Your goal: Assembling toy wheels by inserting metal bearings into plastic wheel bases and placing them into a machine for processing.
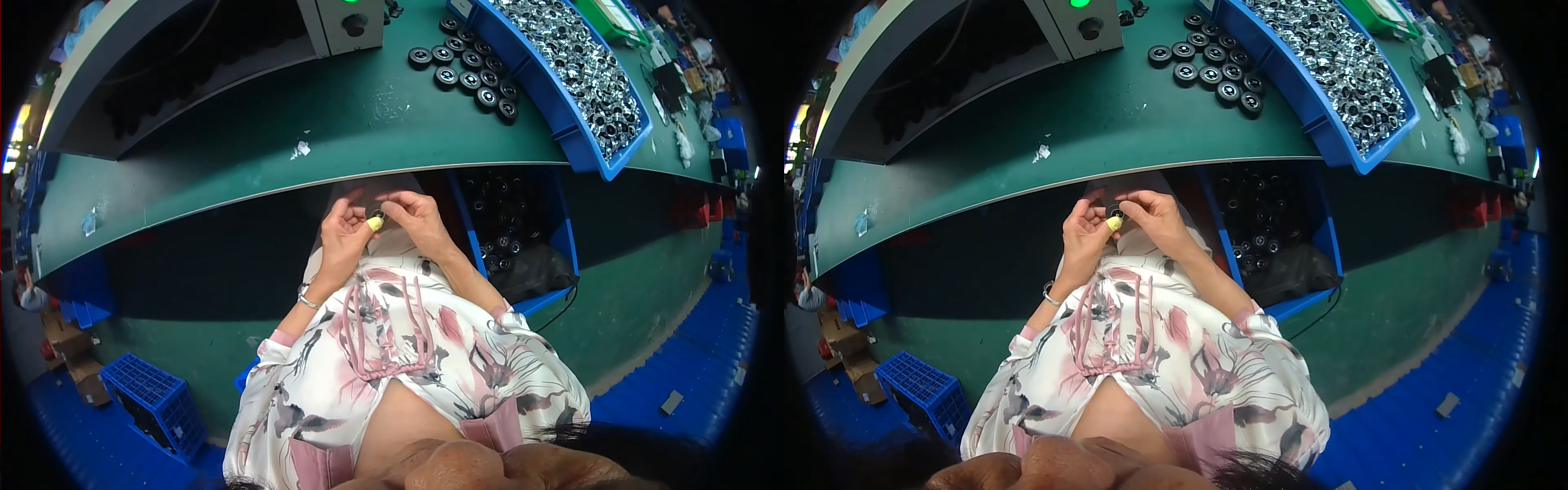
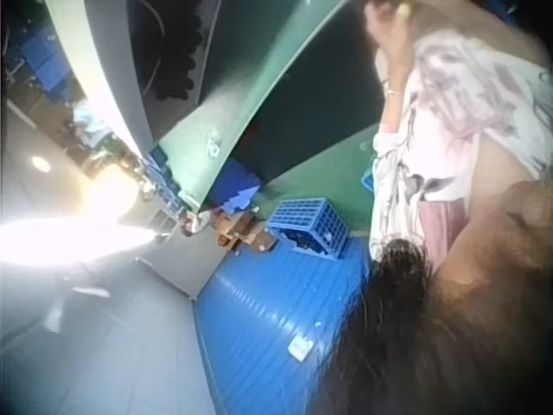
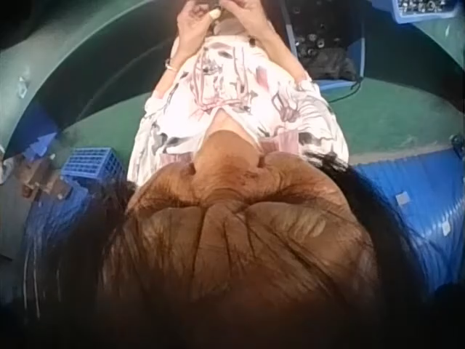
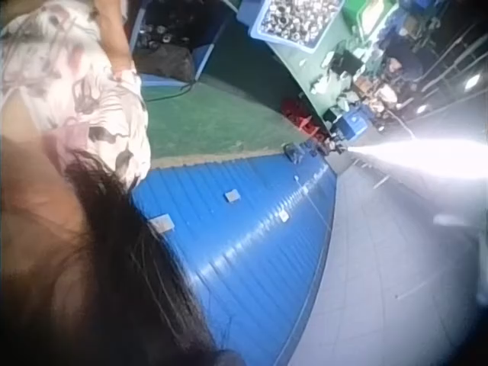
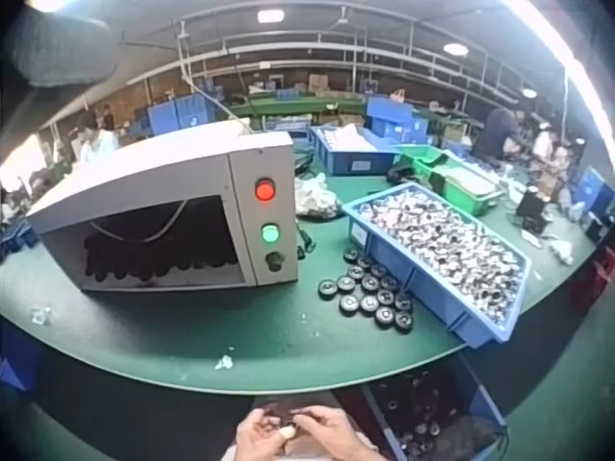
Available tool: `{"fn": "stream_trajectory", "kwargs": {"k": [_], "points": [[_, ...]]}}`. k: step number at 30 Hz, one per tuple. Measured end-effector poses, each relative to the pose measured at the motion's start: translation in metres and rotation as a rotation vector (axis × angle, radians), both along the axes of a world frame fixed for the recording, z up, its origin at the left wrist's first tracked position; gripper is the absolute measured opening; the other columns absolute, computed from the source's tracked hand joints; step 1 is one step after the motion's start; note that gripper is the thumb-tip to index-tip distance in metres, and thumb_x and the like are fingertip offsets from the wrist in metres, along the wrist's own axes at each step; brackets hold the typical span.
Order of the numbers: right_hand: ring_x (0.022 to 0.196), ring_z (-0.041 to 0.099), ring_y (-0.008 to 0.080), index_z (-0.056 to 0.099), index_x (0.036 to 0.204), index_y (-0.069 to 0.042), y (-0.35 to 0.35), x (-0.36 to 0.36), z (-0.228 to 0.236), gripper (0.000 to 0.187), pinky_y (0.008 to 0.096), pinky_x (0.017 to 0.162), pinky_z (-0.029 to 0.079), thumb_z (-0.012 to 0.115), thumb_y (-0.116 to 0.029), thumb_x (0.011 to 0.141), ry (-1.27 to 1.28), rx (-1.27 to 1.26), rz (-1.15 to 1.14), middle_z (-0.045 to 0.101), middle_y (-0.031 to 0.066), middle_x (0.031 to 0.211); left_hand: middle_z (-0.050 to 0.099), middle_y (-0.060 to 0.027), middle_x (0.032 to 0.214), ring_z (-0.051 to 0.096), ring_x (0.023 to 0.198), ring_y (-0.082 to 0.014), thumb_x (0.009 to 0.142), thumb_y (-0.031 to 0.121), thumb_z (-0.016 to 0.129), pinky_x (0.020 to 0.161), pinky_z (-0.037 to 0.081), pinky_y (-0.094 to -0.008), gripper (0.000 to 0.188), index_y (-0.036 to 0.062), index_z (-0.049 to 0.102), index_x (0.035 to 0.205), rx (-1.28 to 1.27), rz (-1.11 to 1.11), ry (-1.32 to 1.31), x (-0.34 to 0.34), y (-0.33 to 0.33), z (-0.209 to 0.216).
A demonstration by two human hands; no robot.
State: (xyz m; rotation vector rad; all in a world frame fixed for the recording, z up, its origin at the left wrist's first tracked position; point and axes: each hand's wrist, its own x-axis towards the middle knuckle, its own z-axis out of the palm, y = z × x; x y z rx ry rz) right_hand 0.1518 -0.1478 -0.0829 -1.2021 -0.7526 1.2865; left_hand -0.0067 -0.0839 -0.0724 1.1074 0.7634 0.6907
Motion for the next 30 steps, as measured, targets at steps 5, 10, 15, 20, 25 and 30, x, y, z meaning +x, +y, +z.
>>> {"fn": "stream_trajectory", "kwargs": {"k": [5, 10, 15, 20, 25, 30], "points": [[0.085, 0.065, 0.0083, 0.068, 0.113, 0.004, -0.001, -0.005, -0.011, 0.024, 0.0243, 0.075, 0.054, 0.062, -0.015, 0.099, 0.097, 0.004, -0.052, 0.071, 0.0055, 0.097, 0.062, -0.0071, 0.1, 0.06, 0.078, -0.009, 0.092, -0.003, 0.063, 0.067, 0.051, -0.021, 0.045, -0.006, 0.05, 0.135, -0.02, -0.018, -0.036, -0.004, 0.001, 0.003], [0.083, 0.066, 0.009, 0.067, 0.112, 0.005, -0.001, -0.008, -0.009, 0.025, 0.0245, 0.076, 0.054, 0.059, -0.016, 0.101, 0.125, 0.017, -0.076, 0.072, 0.0063, 0.094, 0.064, -0.0075, 0.1, 0.06, 0.078, -0.0087, 0.092, -0.003, 0.065, 0.066, 0.05, -0.0207, 0.047, -0.0061, 0.05, 0.136, -0.122, -0.018, -0.104, -0.008, 0.003, -0.011], [0.082, 0.066, 0.014, 0.067, 0.113, 0.004, -0.001, -0.006, -0.01, 0.025, 0.0274, 0.077, 0.052, 0.061, -0.015, 0.099, 0.038, 0.004, -0.069, 0.071, 0.0085, 0.091, 0.064, -0.0064, 0.1, 0.059, 0.077, -0.008, 0.093, -0.001, 0.064, 0.067, 0.049, -0.0204, 0.043, -0.0056, 0.053, 0.135, -0.202, -0.014, -0.156, -0.006, 0.006, -0.02], [0.09, 0.062, 0.0311, 0.066, 0.12, 0.0, -0.007, -0.007, 0.022, 0.04, 0.0357, 0.082, 0.05, 0.072, -0.007, 0.082, -0.845, 0.3, -0.018, 0.063, 0.0158, 0.1, 0.063, -0.0054, 0.099, 0.058, 0.079, -0.0075, 0.094, 0.0, 0.063, 0.067, 0.049, -0.0201, 0.037, -0.0058, 0.055, 0.13, -0.152, -0.038, -0.142, -0.007, 0.005, -0.017], [0.097, 0.063, 0.0228, 0.062, 0.124, 0.0, -0.012, -0.002, 0.02, 0.043, 0.0324, 0.087, 0.051, 0.073, -0.003, 0.082, -0.552, 0.253, -0.035, 0.062, 0.0105, 0.106, 0.063, -0.0062, 0.108, 0.062, 0.085, -0.0093, 0.101, 0.011, 0.058, 0.075, 0.051, -0.022, 0.034, -0.0048, 0.052, 0.131, -0.259, -0.055, -0.198, -0.003, -0.003, -0.004], [0.108, 0.061, 0.016, 0.057, 0.126, 0.002, -0.018, -0.003, 0.009, 0.043, 0.029, 0.095, 0.05, 0.072, 0.001, 0.085, 0.148, 0.085, -0.089, 0.061, 0.0094, 0.118, 0.062, -0.0096, 0.114, 0.063, 0.094, -0.0126, 0.102, 0.013, 0.056, 0.083, 0.052, -0.0258, 0.034, -0.004, 0.051, 0.131, -0.398, -0.098, -0.25, 0.001, -0.004, 0.01]]}}
